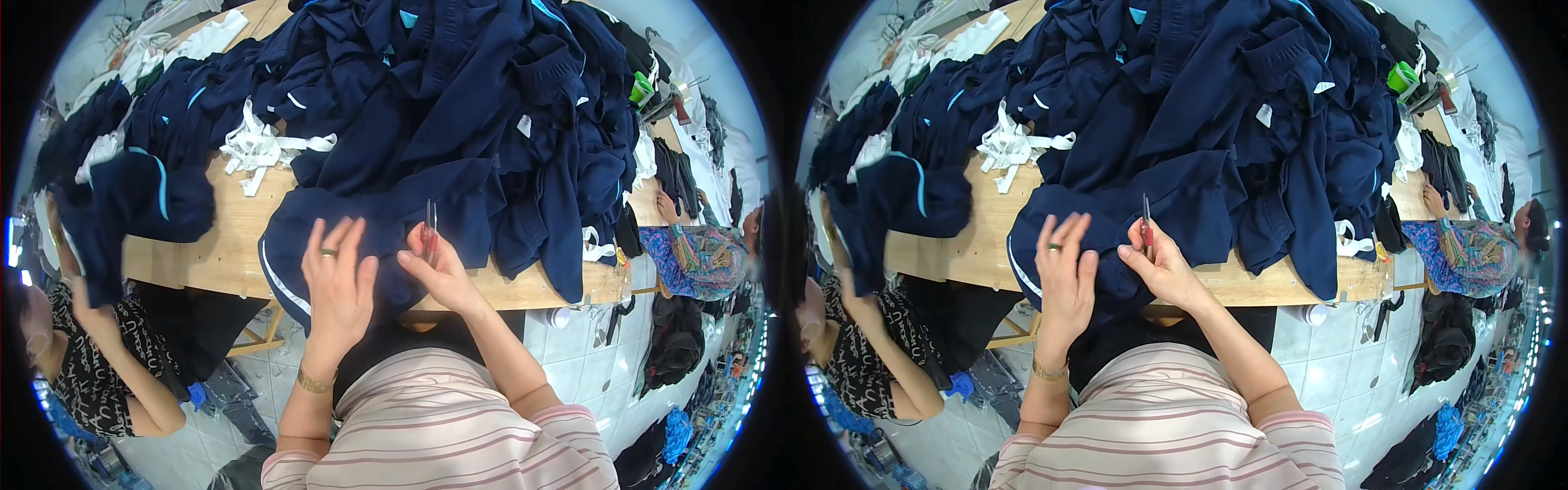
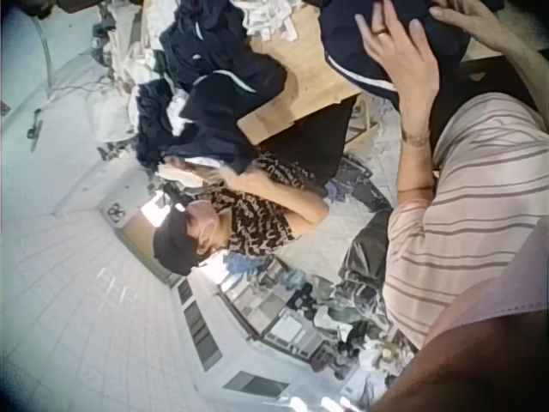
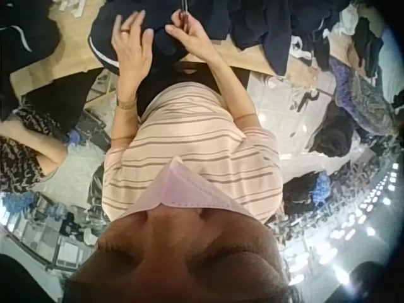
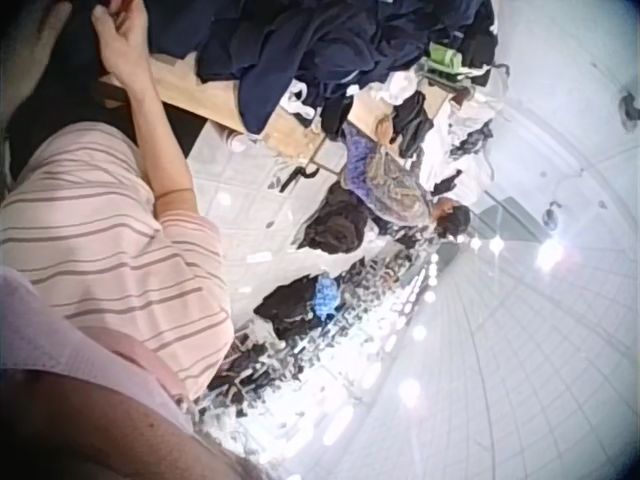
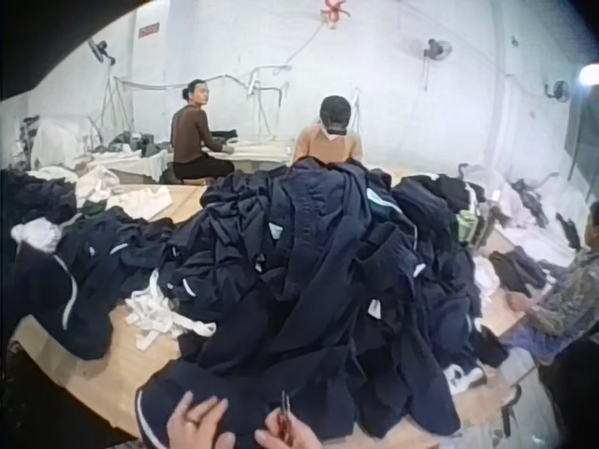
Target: The person trims loose threads from garments using thread snips, turning and handling the clothing pieces by hand on the table.
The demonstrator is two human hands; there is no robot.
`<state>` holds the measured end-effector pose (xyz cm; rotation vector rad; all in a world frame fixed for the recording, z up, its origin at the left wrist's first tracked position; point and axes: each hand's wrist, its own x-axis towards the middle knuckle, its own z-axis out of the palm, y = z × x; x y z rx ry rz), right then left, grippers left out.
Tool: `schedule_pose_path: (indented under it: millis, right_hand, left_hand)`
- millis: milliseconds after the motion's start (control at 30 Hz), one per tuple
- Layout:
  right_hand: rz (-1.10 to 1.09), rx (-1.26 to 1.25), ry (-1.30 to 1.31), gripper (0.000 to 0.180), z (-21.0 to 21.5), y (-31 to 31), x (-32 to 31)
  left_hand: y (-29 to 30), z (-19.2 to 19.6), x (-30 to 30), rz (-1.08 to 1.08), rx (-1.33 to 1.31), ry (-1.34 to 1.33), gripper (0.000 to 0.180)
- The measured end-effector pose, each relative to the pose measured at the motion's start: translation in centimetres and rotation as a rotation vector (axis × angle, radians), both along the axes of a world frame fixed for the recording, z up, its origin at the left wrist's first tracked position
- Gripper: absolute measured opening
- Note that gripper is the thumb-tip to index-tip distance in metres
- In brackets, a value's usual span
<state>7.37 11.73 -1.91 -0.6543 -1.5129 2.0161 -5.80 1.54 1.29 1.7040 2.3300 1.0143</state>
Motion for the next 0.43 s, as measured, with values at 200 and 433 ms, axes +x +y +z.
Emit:
schedule_pose_path:
  millis: [200, 433]
  right_hand:
    - [0.066, 0.153, -0.060, 0.025, -0.1, 1.0, -0.2]
    - [-0.107, 0.136, -0.031, 0.025, -0.7, 2.5, -0.6]
  left_hand:
    - [0.3, -1.2, -1.5, 0.003, 0.075, -0.505, 0.010]
    - [-3.2, 0.2, -4.3, 0.337, 0.125, -0.200, 0.026]
